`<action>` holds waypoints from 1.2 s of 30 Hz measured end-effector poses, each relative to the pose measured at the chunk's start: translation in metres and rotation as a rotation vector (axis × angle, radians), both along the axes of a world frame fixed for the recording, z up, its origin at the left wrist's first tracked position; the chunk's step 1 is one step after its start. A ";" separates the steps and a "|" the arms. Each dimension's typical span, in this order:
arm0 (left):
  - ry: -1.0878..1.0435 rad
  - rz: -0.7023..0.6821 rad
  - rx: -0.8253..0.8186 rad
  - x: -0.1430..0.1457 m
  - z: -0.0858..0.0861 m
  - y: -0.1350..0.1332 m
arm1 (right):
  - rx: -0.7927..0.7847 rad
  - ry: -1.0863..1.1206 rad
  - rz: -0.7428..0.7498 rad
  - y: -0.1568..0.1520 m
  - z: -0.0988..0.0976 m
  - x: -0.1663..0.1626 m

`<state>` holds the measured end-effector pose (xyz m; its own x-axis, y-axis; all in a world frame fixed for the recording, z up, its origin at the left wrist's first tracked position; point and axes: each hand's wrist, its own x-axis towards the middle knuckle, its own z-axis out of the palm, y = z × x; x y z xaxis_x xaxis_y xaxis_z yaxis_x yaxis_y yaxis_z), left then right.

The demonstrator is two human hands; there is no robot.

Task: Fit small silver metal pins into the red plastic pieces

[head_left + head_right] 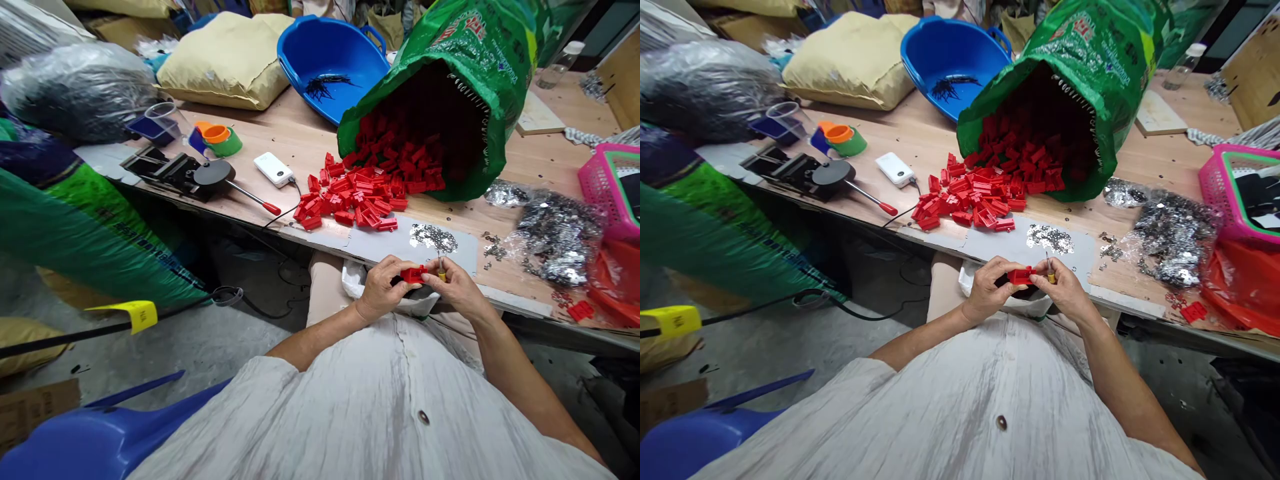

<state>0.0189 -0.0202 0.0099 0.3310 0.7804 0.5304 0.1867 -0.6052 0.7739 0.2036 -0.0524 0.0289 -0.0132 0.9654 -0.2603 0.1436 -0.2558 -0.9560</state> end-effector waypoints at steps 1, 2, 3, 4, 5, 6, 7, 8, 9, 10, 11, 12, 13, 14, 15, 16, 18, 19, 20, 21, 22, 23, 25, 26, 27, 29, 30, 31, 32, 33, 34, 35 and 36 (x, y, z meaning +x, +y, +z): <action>-0.003 -0.004 -0.009 0.000 0.000 -0.001 | -0.014 0.023 0.007 -0.001 0.000 0.000; -0.007 -0.010 -0.017 -0.001 0.000 -0.002 | -0.028 0.044 0.013 -0.002 -0.001 0.000; -0.010 -0.018 -0.023 -0.001 0.000 -0.002 | -0.039 0.065 0.020 -0.003 -0.002 0.000; -0.013 -0.029 -0.027 -0.002 0.000 -0.003 | -0.048 0.088 0.029 -0.005 -0.003 0.000; -0.017 -0.043 -0.028 -0.003 0.000 -0.003 | -0.056 0.114 0.038 -0.006 -0.004 0.000; -0.021 -0.059 -0.029 -0.004 0.001 -0.003 | -0.063 0.143 0.048 -0.008 -0.005 0.001; -0.025 -0.076 -0.029 -0.004 0.001 -0.003 | -0.069 0.174 0.057 -0.009 -0.006 0.001; -0.028 -0.092 -0.031 -0.005 0.002 -0.002 | -0.078 0.207 0.066 -0.010 -0.006 0.002; -0.031 -0.106 -0.032 -0.006 0.003 -0.002 | -0.090 0.238 0.074 -0.011 -0.006 0.003; -0.035 -0.120 -0.033 -0.007 0.004 -0.001 | -0.102 0.266 0.081 -0.012 -0.006 0.003; -0.039 -0.134 -0.034 -0.007 0.005 -0.001 | -0.111 0.296 0.084 -0.013 -0.005 0.003; -0.043 -0.147 -0.037 -0.008 0.005 -0.001 | -0.115 0.327 0.086 -0.014 -0.005 0.003; -0.049 -0.160 -0.047 -0.008 0.005 0.000 | -0.118 0.361 0.085 -0.015 -0.004 0.002; -0.055 -0.171 -0.064 -0.009 0.005 0.000 | -0.122 0.397 0.082 -0.016 -0.003 0.001; -0.064 -0.180 -0.089 -0.009 0.004 0.000 | -0.126 0.431 0.078 -0.016 -0.003 0.000; -0.075 -0.187 -0.120 -0.009 0.003 0.001 | -0.130 0.459 0.074 -0.017 -0.003 -0.001; -0.104 -0.204 -0.196 -0.010 -0.002 0.001 | -0.133 0.481 0.083 -0.019 -0.004 -0.002; -0.123 -0.220 -0.244 -0.010 -0.004 0.000 | -0.130 0.473 0.098 -0.020 -0.006 -0.001; -0.148 -0.239 -0.301 -0.010 -0.006 0.000 | -0.122 0.450 0.121 -0.020 -0.008 0.001; -0.181 -0.257 -0.372 -0.010 -0.008 0.000 | -0.110 0.417 0.148 -0.020 -0.010 0.003; -0.223 -0.270 -0.453 -0.010 -0.009 0.000 | -0.093 0.376 0.170 -0.019 -0.013 0.006; -0.273 -0.279 -0.543 -0.010 -0.010 0.000 | -0.069 0.325 0.180 -0.017 -0.015 0.011; -0.390 -0.281 -0.731 -0.010 -0.009 0.001 | 0.007 0.173 0.127 -0.012 -0.019 0.022; -0.458 -0.278 -0.826 -0.010 -0.009 0.002 | 0.049 0.065 0.069 -0.008 -0.021 0.029; -0.531 -0.277 -0.919 -0.010 -0.007 0.003 | 0.090 -0.068 0.000 -0.004 -0.022 0.036; -0.686 -0.283 -1.099 -0.011 -0.005 0.006 | 0.154 -0.363 -0.103 0.004 -0.025 0.048; -0.760 -0.288 -1.181 -0.012 -0.004 0.008 | 0.177 -0.495 -0.128 0.008 -0.026 0.053; -0.825 -0.293 -1.256 -0.012 -0.003 0.010 | 0.197 -0.604 -0.135 0.012 -0.027 0.057; -0.877 -0.292 -1.322 -0.013 -0.003 0.012 | 0.214 -0.690 -0.133 0.016 -0.028 0.060; -0.921 -0.284 -1.378 -0.013 -0.002 0.013 | 0.230 -0.754 -0.127 0.019 -0.030 0.061; -0.958 -0.268 -1.426 -0.013 -0.002 0.014 | 0.245 -0.801 -0.123 0.023 -0.031 0.062; -0.989 -0.249 -1.466 -0.013 -0.002 0.015 | 0.257 -0.836 -0.121 0.027 -0.032 0.061; -1.015 -0.232 -1.501 -0.013 -0.001 0.016 | 0.267 -0.861 -0.124 0.031 -0.034 0.061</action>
<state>0.0056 -0.0041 0.0086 0.5225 0.7218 -0.4538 -0.6247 0.6863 0.3724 0.2646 -0.0215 -0.0049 0.1907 0.9765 0.1004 0.8214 -0.1028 -0.5610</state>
